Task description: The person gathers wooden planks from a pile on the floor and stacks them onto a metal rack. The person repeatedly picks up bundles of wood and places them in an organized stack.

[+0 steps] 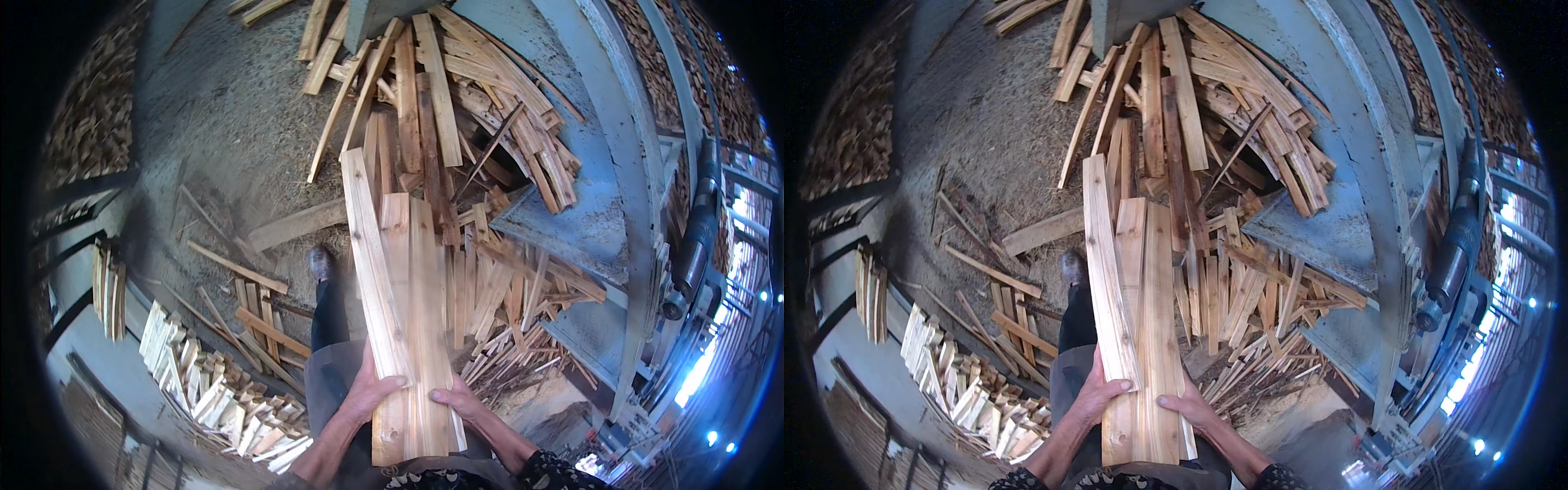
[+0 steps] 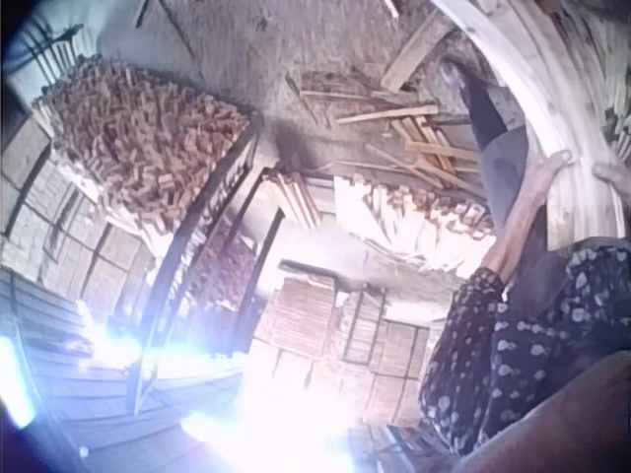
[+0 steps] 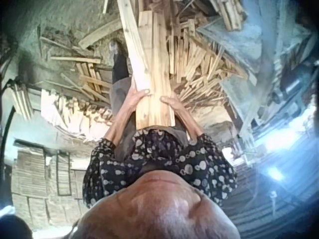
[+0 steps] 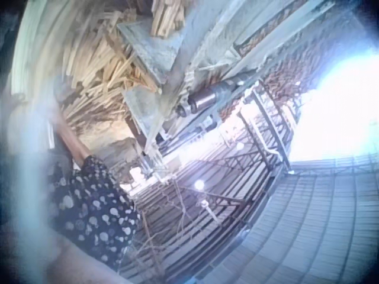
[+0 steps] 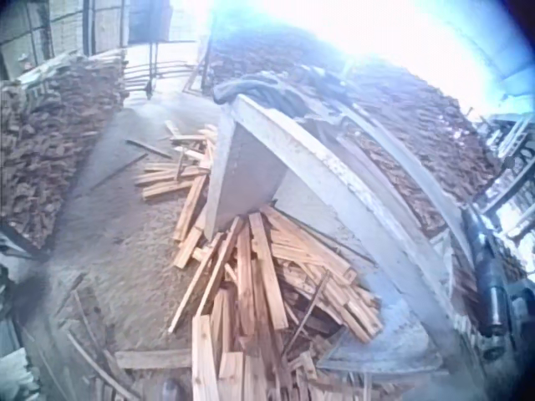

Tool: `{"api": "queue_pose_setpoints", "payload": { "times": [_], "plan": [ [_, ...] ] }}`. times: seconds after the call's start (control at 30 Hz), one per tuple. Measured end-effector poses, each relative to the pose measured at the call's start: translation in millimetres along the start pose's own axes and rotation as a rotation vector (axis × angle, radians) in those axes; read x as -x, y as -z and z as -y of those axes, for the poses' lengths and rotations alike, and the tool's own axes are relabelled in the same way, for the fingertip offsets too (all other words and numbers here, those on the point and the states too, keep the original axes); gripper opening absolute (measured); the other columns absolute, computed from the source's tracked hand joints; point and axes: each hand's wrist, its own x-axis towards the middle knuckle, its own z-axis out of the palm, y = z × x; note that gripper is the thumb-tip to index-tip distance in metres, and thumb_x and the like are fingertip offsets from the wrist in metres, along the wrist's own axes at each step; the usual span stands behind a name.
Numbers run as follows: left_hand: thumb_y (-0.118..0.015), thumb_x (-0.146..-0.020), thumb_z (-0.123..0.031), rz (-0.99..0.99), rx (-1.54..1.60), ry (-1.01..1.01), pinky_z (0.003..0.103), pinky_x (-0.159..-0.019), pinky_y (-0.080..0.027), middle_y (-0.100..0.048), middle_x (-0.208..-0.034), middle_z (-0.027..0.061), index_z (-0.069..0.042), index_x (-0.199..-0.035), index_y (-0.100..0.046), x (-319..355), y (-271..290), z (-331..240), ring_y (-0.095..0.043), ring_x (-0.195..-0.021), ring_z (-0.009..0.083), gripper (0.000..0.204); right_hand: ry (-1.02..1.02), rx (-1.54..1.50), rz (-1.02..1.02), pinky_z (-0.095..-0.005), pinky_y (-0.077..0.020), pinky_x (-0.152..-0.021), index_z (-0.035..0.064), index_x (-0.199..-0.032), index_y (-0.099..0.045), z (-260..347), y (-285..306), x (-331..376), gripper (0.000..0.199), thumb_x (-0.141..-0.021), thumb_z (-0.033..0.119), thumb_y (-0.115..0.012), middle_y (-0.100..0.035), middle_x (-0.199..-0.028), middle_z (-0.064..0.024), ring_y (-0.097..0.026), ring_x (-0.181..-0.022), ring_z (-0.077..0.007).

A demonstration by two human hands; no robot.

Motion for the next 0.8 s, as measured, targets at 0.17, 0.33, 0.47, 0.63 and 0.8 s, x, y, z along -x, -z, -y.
{"api": "queue_pose_setpoints", "payload": {
  "times": [0.17, 0.33, 0.47, 0.63, 0.8],
  "plan": [
    [-0.06, -0.062, -0.005, -0.135, 0.081, 0.001, 0.036, -0.099, -0.031, -0.031, -0.13, 0.0127, -0.011, -0.138, -0.006, 21.2, -12.1, 15.9, -0.034, -0.119, 0.0243, 0.093, -0.076, 0.073, 0.108, -0.0311, -0.0317, -0.096, -0.0004, -0.134, -0.019, 6.2, 14.2, -13.1, 0.081, -0.07, 0.017, -0.066, -0.041, -0.124, -0.0153, -0.041, -0.113, -0.0213],
    [-0.056, -0.064, 0.002, -0.225, -0.042, -0.169, 0.035, -0.098, -0.032, -0.031, -0.13, 0.0161, -0.007, -0.137, -0.006, 43.5, -13.3, 37.7, -0.036, -0.119, 0.0267, 0.089, 0.03, 0.171, 0.166, -0.031, -0.0328, -0.095, 0.0007, -0.133, -0.02, -9.2, 16.4, -13.6, 0.081, -0.07, 0.018, -0.066, -0.042, -0.122, -0.0161, -0.041, -0.112, -0.0211],
    [-0.057, -0.065, -0.001, -0.264, 0.126, -0.144, 0.038, -0.098, -0.033, -0.032, -0.129, 0.0162, -0.008, -0.136, -0.007, 49.1, -11.3, 51.9, -0.036, -0.118, 0.0281, 0.087, 0.045, 0.21, 0.08, -0.0311, -0.0329, -0.095, 0.002, -0.134, -0.019, -1.0, 3.0, -4.6, 0.084, -0.067, 0.015, -0.068, -0.042, -0.122, -0.0159, -0.042, -0.112, -0.021],
    [-0.053, -0.067, -0.004, -0.247, 0.36, -0.081, 0.039, -0.096, -0.035, -0.035, -0.126, 0.0163, -0.009, -0.135, -0.012, 55.1, 27.3, 78.8, -0.039, -0.115, 0.0283, 0.08, 0.105, 0.391, -0.066, -0.0308, -0.029, -0.098, 0.0005, -0.135, -0.013, -26.6, -18.1, -5.8, 0.09, -0.066, 0.012, -0.07, -0.04, -0.125, -0.0158, -0.038, -0.117, -0.022],
    [-0.05, -0.069, -0.006, -0.284, 0.444, -0.033, 0.036, -0.095, -0.036, -0.037, -0.126, 0.0156, -0.008, -0.135, -0.015, 50.5, 66.0, 112.1, -0.041, -0.113, 0.0271, 0.074, 0.057, 0.369, -0.01, -0.0315, -0.0264, -0.1, 0.0, -0.136, -0.008, -63.4, -7.6, -40.9, 0.095, -0.068, 0.018, -0.07, -0.032, -0.131, -0.0174, -0.033, -0.121, -0.0238]
  ]
}}
